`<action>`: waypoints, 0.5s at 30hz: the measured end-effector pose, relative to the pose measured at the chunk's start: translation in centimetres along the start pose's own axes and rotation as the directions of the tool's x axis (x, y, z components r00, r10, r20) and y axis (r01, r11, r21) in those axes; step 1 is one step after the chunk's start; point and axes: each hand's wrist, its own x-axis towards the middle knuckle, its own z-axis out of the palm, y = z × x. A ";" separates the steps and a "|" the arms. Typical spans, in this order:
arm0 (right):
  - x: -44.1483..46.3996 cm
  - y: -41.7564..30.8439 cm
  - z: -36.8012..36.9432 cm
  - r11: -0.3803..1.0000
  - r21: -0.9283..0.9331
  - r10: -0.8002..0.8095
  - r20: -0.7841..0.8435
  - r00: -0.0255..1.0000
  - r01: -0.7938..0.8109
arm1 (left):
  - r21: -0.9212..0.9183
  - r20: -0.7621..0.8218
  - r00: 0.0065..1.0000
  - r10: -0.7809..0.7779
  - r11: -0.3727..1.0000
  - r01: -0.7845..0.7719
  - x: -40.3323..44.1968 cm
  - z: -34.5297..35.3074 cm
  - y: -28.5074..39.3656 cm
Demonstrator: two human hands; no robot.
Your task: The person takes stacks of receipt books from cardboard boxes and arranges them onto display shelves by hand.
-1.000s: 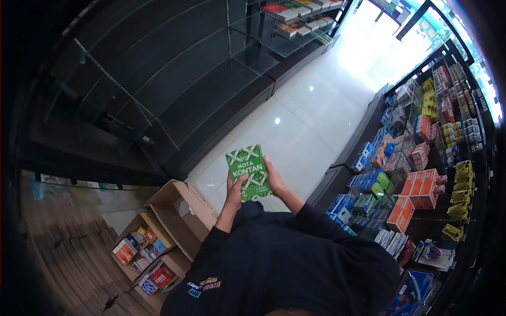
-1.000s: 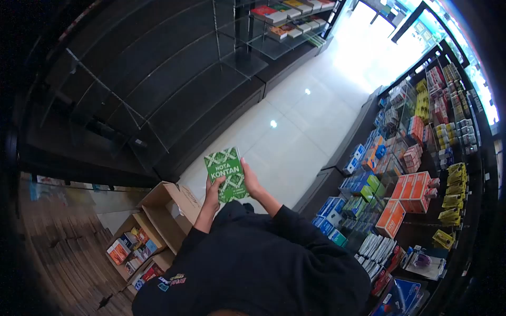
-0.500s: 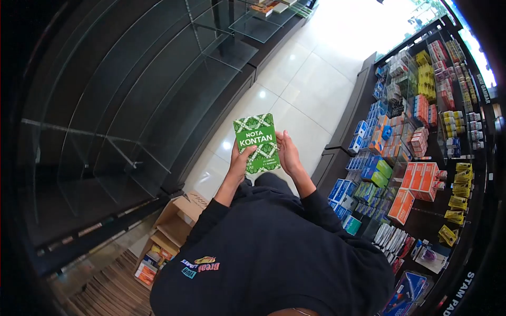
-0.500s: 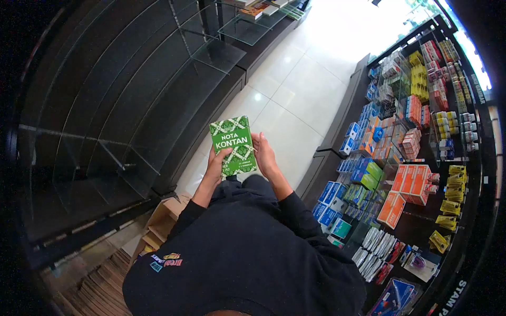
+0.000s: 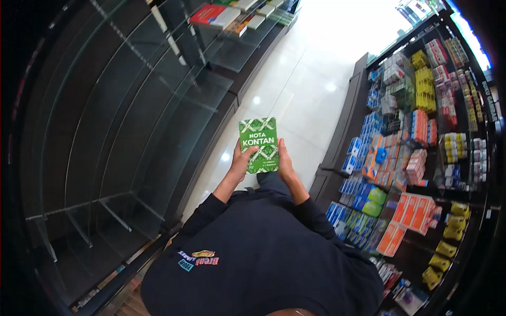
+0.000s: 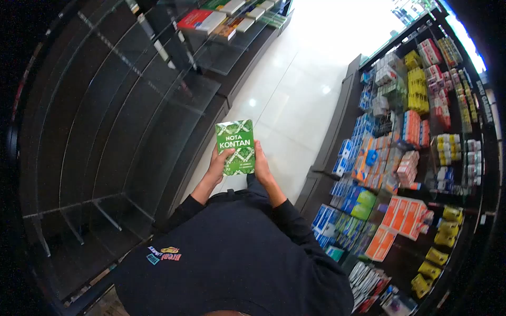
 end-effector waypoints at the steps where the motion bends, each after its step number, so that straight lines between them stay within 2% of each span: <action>1: 2.3 -1.5 -0.9 0.999 -0.041 -0.033 -0.013 0.999 0.033 | -0.039 0.005 1.000 0.006 0.999 -0.006 2.1 1.4 0.4; 4: 7.3 -5.5 -3.9 0.988 -0.104 -0.113 0.034 0.993 0.116 | -0.159 0.007 1.000 0.001 0.987 0.000 7.7 4.2 0.6; 6: 10.5 -7.9 -4.6 0.970 -0.177 -0.157 0.055 0.986 0.165 | -0.160 -0.053 0.997 0.058 0.985 -0.066 11.3 5.4 0.9; 9: 14.7 -10.3 -5.0 0.920 -0.355 -0.104 0.186 0.977 0.165 | -0.169 -0.118 0.991 0.056 0.983 -0.075 15.2 5.9 1.0; 13: 21.8 -11.7 -4.1 0.864 -0.475 -0.098 0.174 0.980 0.170 | -0.186 -0.215 0.969 0.125 0.968 -0.166 22.7 7.4 2.7; 14: 26.6 -10.7 -4.4 0.683 -0.612 -0.333 0.226 0.916 0.399 | -0.183 -0.256 0.955 0.149 0.963 -0.200 26.1 7.5 3.2; 15: 28.9 -10.8 -4.6 0.674 -0.604 -0.344 0.255 0.904 0.426 | -0.175 -0.274 0.948 0.161 0.961 -0.214 27.9 7.5 3.0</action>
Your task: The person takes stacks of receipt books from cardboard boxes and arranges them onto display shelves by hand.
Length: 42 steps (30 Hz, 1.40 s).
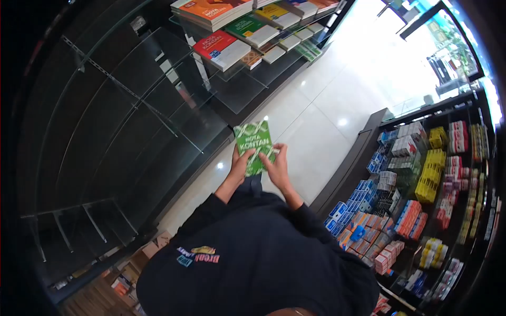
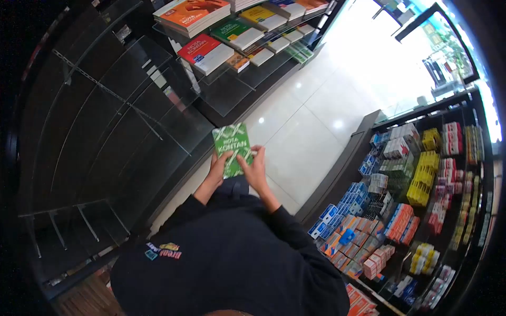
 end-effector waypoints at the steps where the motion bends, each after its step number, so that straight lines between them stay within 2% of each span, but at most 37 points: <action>1: 1.7 -0.3 -0.3 0.986 0.105 0.122 0.041 0.992 -0.126 | 0.014 0.000 1.000 -0.028 1.000 0.028 2.0 0.4 0.2; 2: 4.0 -0.8 -0.5 0.950 0.202 0.225 0.088 0.970 -0.238 | 0.003 -0.011 1.000 -0.024 1.000 0.024 4.0 0.9 0.5; 5: 9.1 0.5 -0.9 0.992 0.094 0.072 0.078 0.994 -0.079 | -0.052 -0.052 0.998 -0.019 0.999 0.017 7.8 3.0 1.1; 8: 12.8 2.2 -0.9 0.985 0.142 0.082 0.109 0.991 -0.097 | -0.014 -0.068 0.997 0.047 0.999 -0.049 11.2 4.1 1.6; 9: 13.8 0.6 -1.3 0.973 0.146 0.156 0.159 0.975 -0.179 | 0.019 -0.101 0.994 0.038 0.999 -0.036 12.1 4.1 1.4; 12: 16.4 1.8 -1.2 0.991 0.125 0.025 0.161 0.987 -0.046 | -0.007 -0.181 0.980 0.088 0.996 -0.091 14.0 5.0 0.8; 16: 19.9 3.1 -3.2 0.988 0.113 0.066 0.293 0.954 -0.103 | -0.032 -0.261 0.963 0.063 0.997 -0.074 15.9 7.0 -0.4; 19: 22.7 4.4 -4.9 0.982 0.106 0.104 0.401 0.910 -0.159 | -0.011 -0.351 0.927 0.136 0.989 -0.149 17.4 9.1 -2.0; 22: 25.7 6.8 -6.3 0.998 0.060 -0.007 0.456 0.890 -0.022 | -0.011 -0.429 0.884 0.185 0.978 -0.210 19.4 11.4 -3.6; 23: 26.4 7.4 -6.9 0.995 0.045 0.056 0.476 0.878 -0.088 | -0.023 -0.452 0.871 0.190 0.974 -0.225 20.2 11.9 -4.3; 26: 28.7 12.0 -7.0 0.987 0.112 0.038 0.551 0.834 -0.119 | -0.034 -0.503 0.837 0.216 0.963 -0.269 22.2 12.3 -7.5; 32: 28.7 26.5 -4.2 0.990 0.109 -0.130 0.501 0.856 0.086 | 0.057 -0.501 0.812 0.300 0.947 -0.315 27.7 7.6 -17.6; 33: 28.2 28.4 -4.2 0.993 0.114 -0.055 0.538 0.841 -0.008 | 0.082 -0.501 0.804 0.320 0.943 -0.324 28.3 6.6 -20.0; 35: 27.2 33.2 -3.6 0.985 0.158 -0.037 0.577 0.816 -0.066 | 0.079 -0.499 0.815 0.296 0.952 -0.297 29.3 4.5 -24.5; 38: 26.7 38.0 -2.5 0.971 0.207 -0.043 0.639 0.768 -0.118 | 0.034 -0.548 0.786 0.287 0.946 -0.322 30.6 2.9 -29.2; 40: 26.9 42.8 -1.3 0.950 0.264 -0.061 0.678 0.733 -0.165 | 0.090 -0.559 0.752 0.349 0.927 -0.364 32.3 0.5 -31.8; 42: 27.2 48.9 0.6 0.966 0.258 -0.150 0.629 0.763 -0.022 | 0.043 -0.559 0.749 0.357 0.914 -0.404 33.8 -1.2 -35.3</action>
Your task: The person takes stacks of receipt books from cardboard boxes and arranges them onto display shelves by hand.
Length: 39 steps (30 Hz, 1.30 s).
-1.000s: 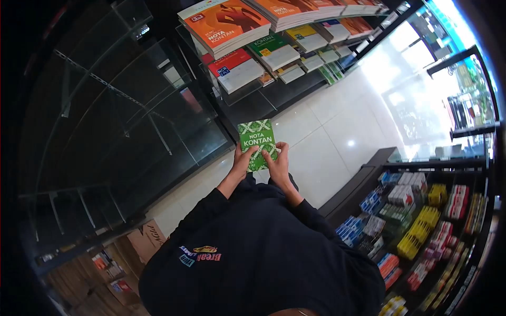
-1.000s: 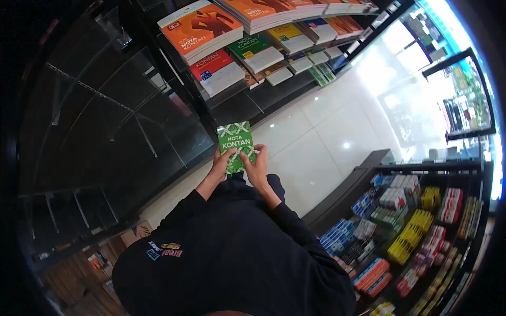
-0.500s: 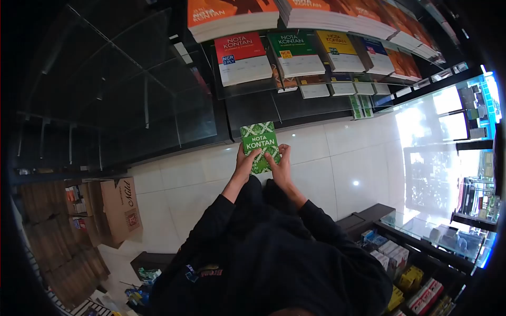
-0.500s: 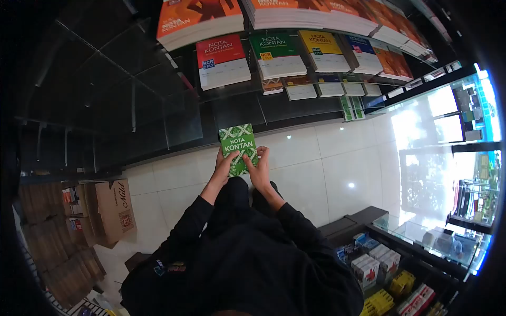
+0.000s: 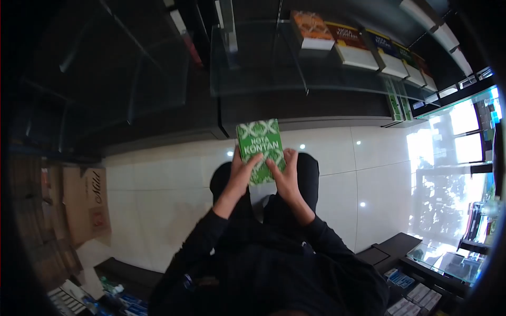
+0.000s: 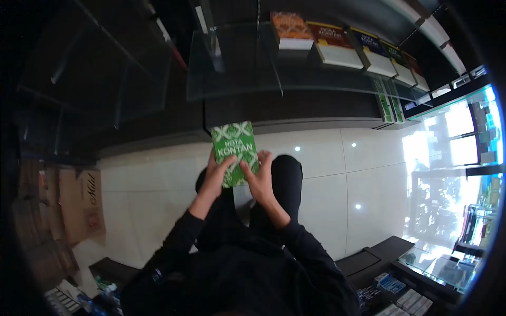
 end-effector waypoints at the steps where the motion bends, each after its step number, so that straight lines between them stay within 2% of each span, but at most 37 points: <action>1: 0.1 1.9 -0.1 0.997 0.056 0.047 0.032 0.998 -0.048 | -0.026 0.036 0.999 -0.009 1.000 0.010 0.9 -1.2 -2.2; 2: 0.6 3.3 0.2 0.990 0.122 0.066 0.064 0.996 -0.074 | -0.019 0.029 0.999 0.025 1.000 -0.025 1.3 -1.9 -4.0; 5: 0.5 7.2 1.4 0.980 0.198 -0.017 0.042 0.999 0.008 | 0.034 0.032 0.991 0.128 0.991 -0.129 3.4 -4.0 -7.7; 8: -0.1 9.2 2.1 0.988 0.140 -0.057 -0.012 0.998 0.059 | 0.026 0.048 0.995 0.088 0.996 -0.089 3.5 -5.2 -9.2; 9: -0.7 8.3 2.1 0.981 0.194 -0.025 0.004 1.000 0.024 | 0.042 0.032 0.995 0.093 0.995 -0.094 3.1 -5.3 -9.2; 12: -1.4 7.6 0.8 0.984 0.177 -0.001 0.064 0.998 -0.010 | 0.007 0.073 0.993 0.092 0.996 -0.093 2.2 -5.5 -8.7; 13: -1.6 7.7 0.8 0.989 0.134 -0.072 0.006 0.997 0.070 | 0.023 0.064 0.993 0.095 0.995 -0.097 2.1 -5.5 -8.5; 16: -1.9 7.0 -0.3 0.956 -0.279 -0.096 -0.021 0.995 0.086 | 0.033 0.058 0.994 0.097 0.995 -0.099 2.5 -5.9 -8.9; 17: -1.9 7.1 -0.2 0.969 -0.235 -0.091 -0.038 0.995 0.079 | 0.022 0.070 0.992 0.103 0.994 -0.105 2.8 -6.2 -9.3; 20: -1.8 6.8 -0.3 0.834 -0.481 -0.311 -0.007 0.951 0.269 | -0.012 0.086 0.994 0.065 0.998 -0.064 3.1 -6.7 -9.6; 21: -2.0 6.0 -0.1 0.828 -0.487 -0.330 -0.026 0.944 0.277 | 0.032 0.049 0.998 0.047 0.998 -0.049 3.1 -6.6 -9.3; 24: -1.9 5.0 -0.5 0.766 -0.577 -0.313 0.054 0.948 0.285 | -0.001 0.067 0.997 0.040 0.999 -0.040 3.1 -6.8 -8.9; 27: -1.3 4.6 -0.6 0.872 -0.459 -0.123 0.129 0.984 0.169 | -0.006 0.049 0.997 0.055 0.999 -0.054 3.0 -6.9 -8.5; 30: -0.6 5.2 -0.7 0.888 -0.409 -0.158 0.160 0.974 0.211 | 0.007 0.050 0.998 0.039 0.999 -0.039 3.4 -6.8 -8.1; 33: -0.6 4.3 -0.9 0.912 -0.392 -0.054 0.175 0.983 0.120 | 0.012 0.050 0.998 0.032 0.999 -0.033 3.6 -7.0 -8.2; 36: -0.8 3.7 -1.1 0.886 -0.444 -0.052 0.192 0.980 0.134 | 0.002 0.028 0.999 0.044 0.999 -0.044 3.8 -7.0 -8.2; 39: -0.2 4.7 -1.6 0.893 -0.408 -0.079 0.276 0.958 0.192 | -0.025 0.016 0.999 0.030 0.999 -0.029 3.9 -7.4 -8.5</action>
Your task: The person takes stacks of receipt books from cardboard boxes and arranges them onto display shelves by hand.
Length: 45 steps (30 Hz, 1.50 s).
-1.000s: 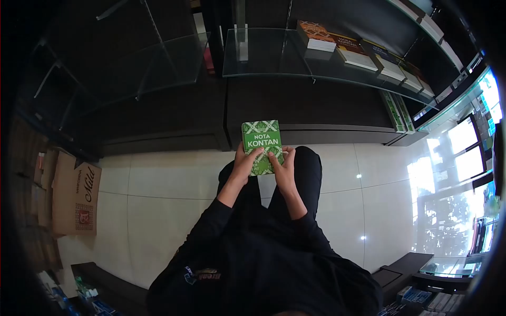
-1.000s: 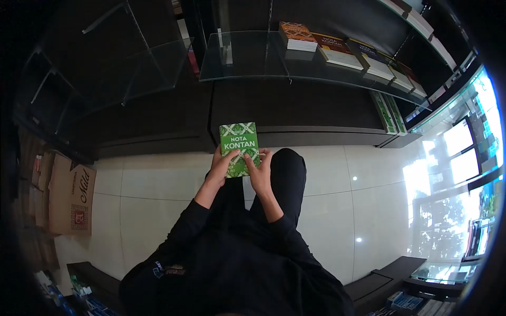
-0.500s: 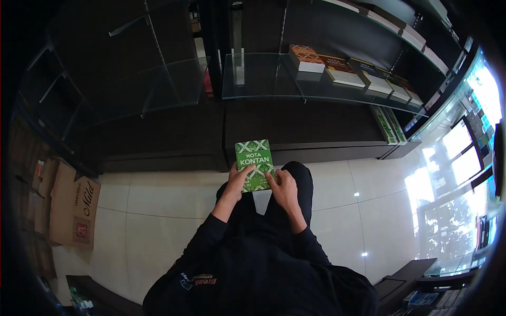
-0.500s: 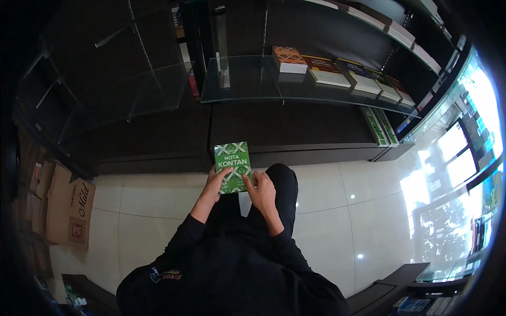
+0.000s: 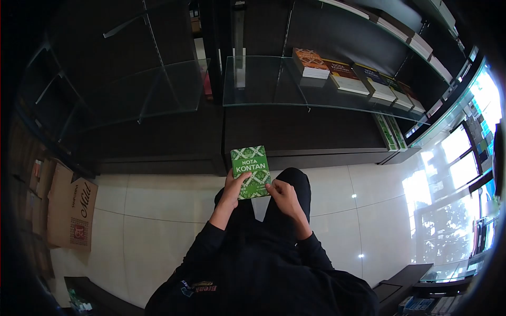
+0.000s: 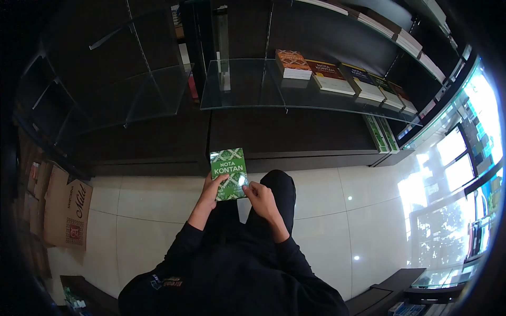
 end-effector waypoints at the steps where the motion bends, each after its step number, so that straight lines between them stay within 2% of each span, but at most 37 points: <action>1: 0.3 0.1 -0.1 0.998 0.057 0.001 -0.014 1.000 0.000 | -0.009 0.003 1.000 -0.008 1.000 0.008 0.1 -0.1 0.0; 3: 0.9 0.2 -0.4 0.985 0.174 0.009 -0.043 0.999 -0.002 | -0.023 0.000 1.000 -0.013 1.000 0.013 -0.2 -0.3 0.3; 5: 1.5 -1.6 -2.0 0.898 0.420 0.117 0.057 0.991 -0.130 | -0.036 0.002 1.000 -0.017 0.999 0.017 -0.1 -0.8 -0.1; 7: 2.4 -2.4 -3.2 0.897 0.412 0.138 0.075 0.988 -0.157 | -0.055 0.006 1.000 -0.020 0.998 0.021 0.0 -1.5 -0.6; 10: 4.1 -4.0 -4.8 0.886 0.455 0.096 0.019 0.995 -0.094 | -0.017 -0.022 0.999 -0.039 0.999 0.039 -0.2 -2.3 -1.2; 13: 6.6 -6.7 -7.2 0.889 0.455 -0.007 -0.105 0.994 0.054 | -0.029 -0.050 0.998 -0.043 0.999 0.042 -0.7 -2.5 -2.1; 15: 9.7 -8.1 -9.0 0.829 0.544 -0.080 -0.119 0.990 0.133 | -0.026 -0.043 0.996 -0.074 0.997 0.072 -0.6 -3.2 -3.6; 19: 18.4 -9.7 -11.4 0.838 0.505 -0.156 -0.142 0.977 0.208 | -0.008 -0.062 0.994 -0.086 0.996 0.085 -1.7 -2.7 -5.1; 25: 30.7 -8.1 -11.0 0.859 0.510 0.049 -0.155 0.987 0.038 | -0.002 0.007 0.997 -0.078 0.997 0.078 -3.4 -1.7 -5.3; 32: 33.8 -7.2 -11.4 0.872 0.487 0.143 -0.170 0.975 -0.043 | 0.051 0.010 0.997 -0.074 0.996 0.073 -3.7 -1.3 -4.0; 35: 34.6 -6.0 -11.9 0.960 0.261 0.151 -0.189 0.970 -0.099 | 0.026 -0.012 0.997 -0.078 0.997 0.078 -3.5 -1.4 -4.3; 38: 32.2 -7.8 -12.0 0.994 0.038 0.105 -0.327 0.939 -0.098 | -0.019 -0.012 0.995 -0.095 0.995 0.095 -3.5 -1.6 -4.5; 41: 31.4 -8.0 -12.5 0.979 -0.142 0.098 -0.295 0.950 -0.145 | -0.035 0.001 0.994 -0.107 0.994 0.107 -3.6 -1.4 -4.2; 44: 30.3 -7.7 -11.3 0.904 -0.398 -0.321 -0.395 0.861 0.155 | -0.029 -0.001 0.993 -0.116 0.993 0.116 -3.6 -1.4 -4.1; 45: 29.6 -8.1 -11.1 0.826 -0.501 -0.450 -0.313 0.836 0.257 | -0.026 -0.003 0.993 -0.119 0.993 0.119 -3.6 -1.4 -4.1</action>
